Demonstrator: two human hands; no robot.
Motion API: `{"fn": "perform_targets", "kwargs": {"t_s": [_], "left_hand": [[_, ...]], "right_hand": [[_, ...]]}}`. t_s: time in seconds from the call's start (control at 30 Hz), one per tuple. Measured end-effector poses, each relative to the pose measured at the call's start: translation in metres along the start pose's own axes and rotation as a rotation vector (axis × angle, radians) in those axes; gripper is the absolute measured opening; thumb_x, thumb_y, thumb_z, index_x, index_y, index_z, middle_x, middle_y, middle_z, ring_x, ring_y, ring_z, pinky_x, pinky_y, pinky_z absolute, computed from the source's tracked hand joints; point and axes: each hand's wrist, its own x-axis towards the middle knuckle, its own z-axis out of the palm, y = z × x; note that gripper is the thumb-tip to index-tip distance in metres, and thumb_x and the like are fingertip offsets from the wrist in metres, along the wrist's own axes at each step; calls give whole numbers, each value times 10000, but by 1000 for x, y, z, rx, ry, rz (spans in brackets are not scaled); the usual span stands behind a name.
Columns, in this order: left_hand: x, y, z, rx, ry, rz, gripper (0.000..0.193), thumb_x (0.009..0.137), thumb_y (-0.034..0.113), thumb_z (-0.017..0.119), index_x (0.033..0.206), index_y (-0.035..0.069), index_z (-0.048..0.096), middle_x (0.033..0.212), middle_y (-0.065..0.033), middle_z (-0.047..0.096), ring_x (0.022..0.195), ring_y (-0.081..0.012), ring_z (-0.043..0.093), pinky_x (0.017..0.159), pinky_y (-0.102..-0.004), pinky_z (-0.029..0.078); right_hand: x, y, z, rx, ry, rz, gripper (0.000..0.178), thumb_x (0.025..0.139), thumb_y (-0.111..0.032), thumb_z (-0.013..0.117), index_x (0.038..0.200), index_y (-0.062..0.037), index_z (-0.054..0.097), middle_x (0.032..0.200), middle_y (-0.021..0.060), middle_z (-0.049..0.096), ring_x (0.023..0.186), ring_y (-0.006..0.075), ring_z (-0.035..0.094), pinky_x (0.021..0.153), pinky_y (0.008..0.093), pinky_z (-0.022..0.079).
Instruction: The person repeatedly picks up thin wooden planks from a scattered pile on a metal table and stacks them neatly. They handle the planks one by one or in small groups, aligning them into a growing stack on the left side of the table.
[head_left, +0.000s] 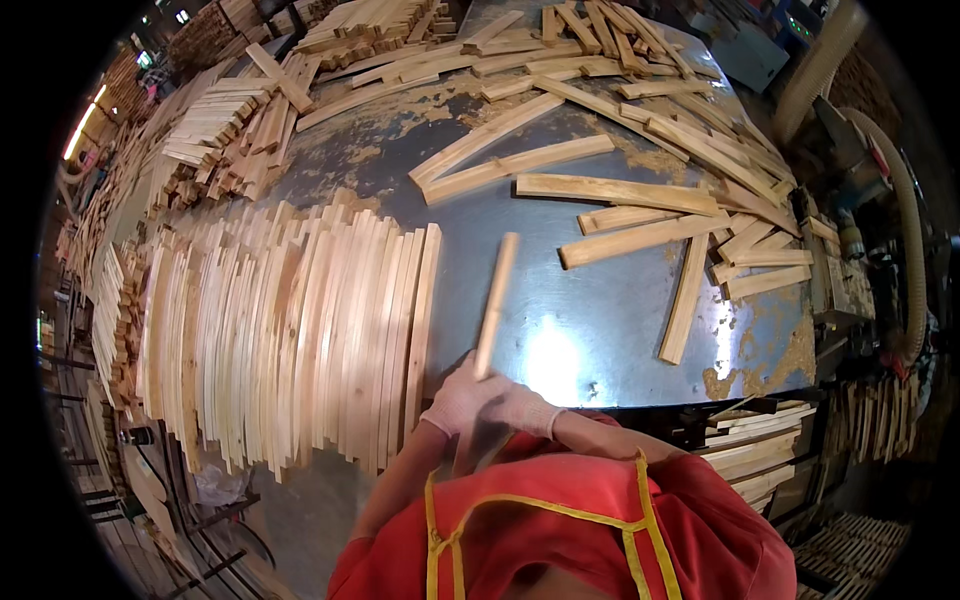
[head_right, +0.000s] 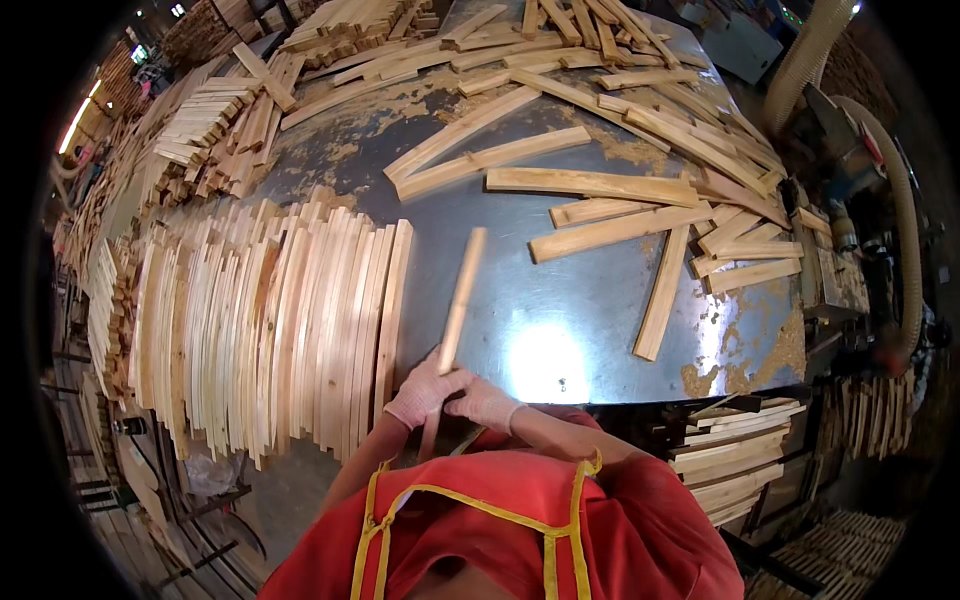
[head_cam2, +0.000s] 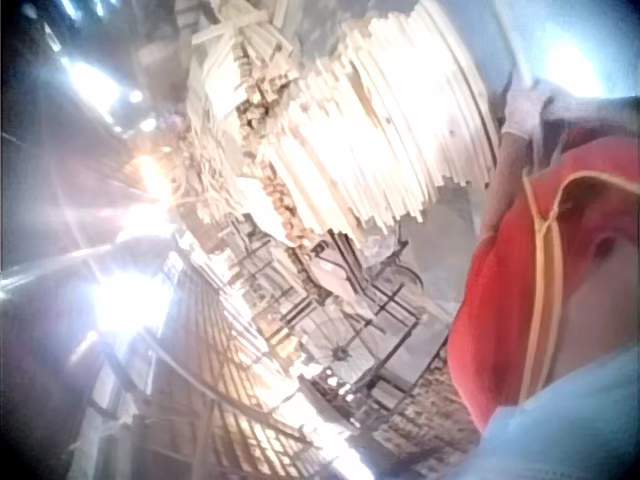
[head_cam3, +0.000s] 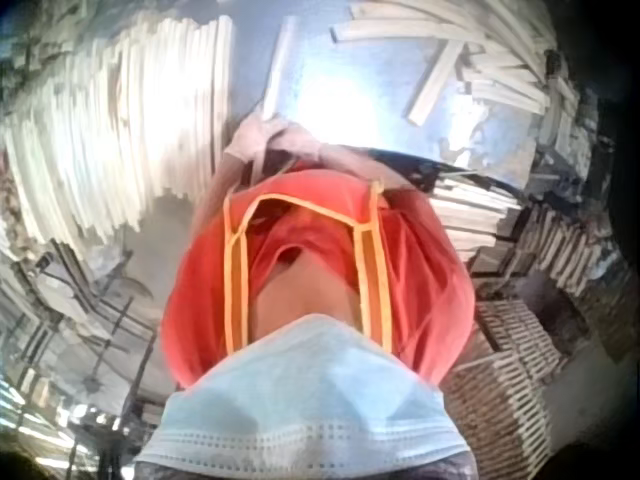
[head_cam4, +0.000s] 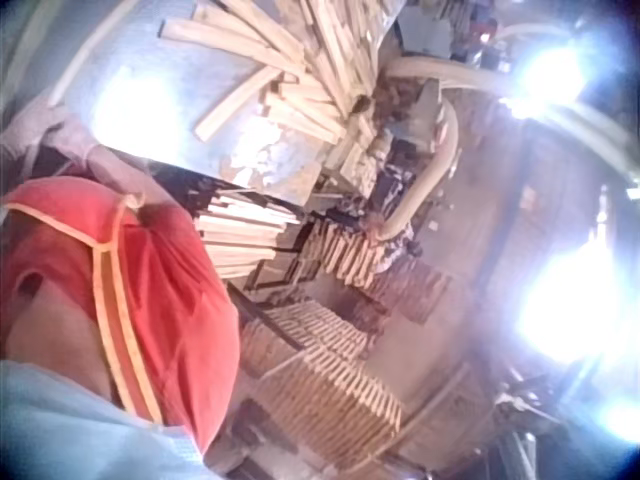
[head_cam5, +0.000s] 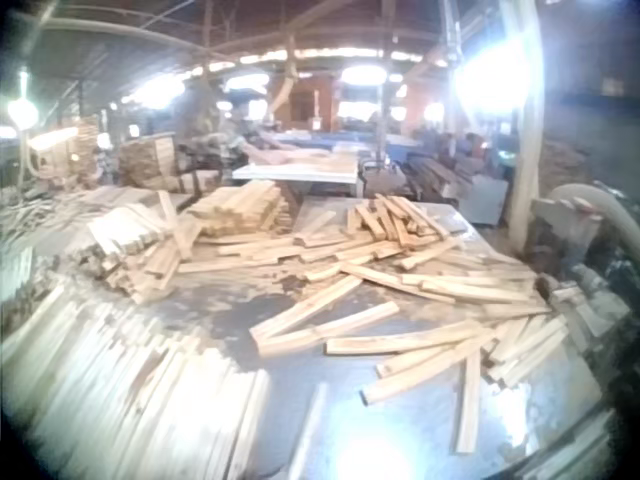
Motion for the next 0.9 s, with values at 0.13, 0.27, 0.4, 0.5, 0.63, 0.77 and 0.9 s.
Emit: {"fn": "perform_targets", "kwargs": {"t_s": [0.13, 0.27, 0.4, 0.5, 0.63, 0.77, 0.9], "left_hand": [[-3, 3, -11, 174, 271, -43, 684, 927, 361, 669, 1487, -10, 536, 1259, -201, 715, 1129, -383, 696, 1047, -442, 517], [-22, -13, -12, 1044, 634, 159, 677, 867, 263, 715, 1492, 60, 552, 1525, -197, 529, 1420, -410, 485, 1170, -549, 390], [-23, -72, -27, 1163, 790, 81, 779, 867, 290, 720, 1567, 69, 456, 1569, -186, 474, 1470, -446, 407, 1180, -622, 356], [-18, -80, -22, 1187, 898, 87, 811, 829, 234, 753, 1554, 65, 433, 1529, -205, 477, 1412, -475, 444, 1154, -658, 362], [-16, -87, -30, 1221, 799, 84, 852, 839, 268, 751, 1576, 55, 382, 1577, -223, 432, 1449, -483, 409, 1219, -647, 304], [-15, -77, -25, 1223, 893, 124, 775, 780, 192, 755, 1481, 25, 471, 1468, -223, 506, 1343, -470, 488, 1173, -637, 354], [-13, -86, -23, 1225, 861, 38, 798, 785, 211, 763, 1506, 24, 477, 1503, -228, 506, 1392, -470, 463, 1193, -636, 342]], "right_hand": [[11, 23, -63, -119, -205, -267, 555, 923, -248, 712, 1393, 11, 571, 1296, 199, 659, 1267, 333, 610, 1102, 372, 463], [27, 40, -197, -93, 304, -357, 577, 996, -359, 704, 1410, 19, 565, 1385, 215, 648, 1310, 323, 612, 1114, 413, 477], [43, 12, -348, -875, 857, -206, 647, 865, -227, 767, 1421, 0, 525, 1342, 230, 652, 1230, 408, 633, 1028, 510, 525], [62, 4, -416, -1111, 907, 40, 837, 767, -289, 810, 1488, -51, 460, 1449, 217, 566, 1315, 417, 555, 1067, 488, 502], [69, 3, -449, -1241, 786, 153, 1025, 677, -446, 874, 1549, -121, 443, 1475, 206, 587, 1343, 396, 568, 1060, 473, 508], [50, -3, -441, -1220, 298, 160, 993, 666, -482, 872, 1523, -108, 539, 1008, 190, 775, 980, 379, 748, 867, 457, 586], [-1, 11, -419, -1090, 37, 247, 905, 691, -404, 853, 1516, -173, 562, 1085, 185, 771, 1010, 382, 740, 854, 460, 583]]}}
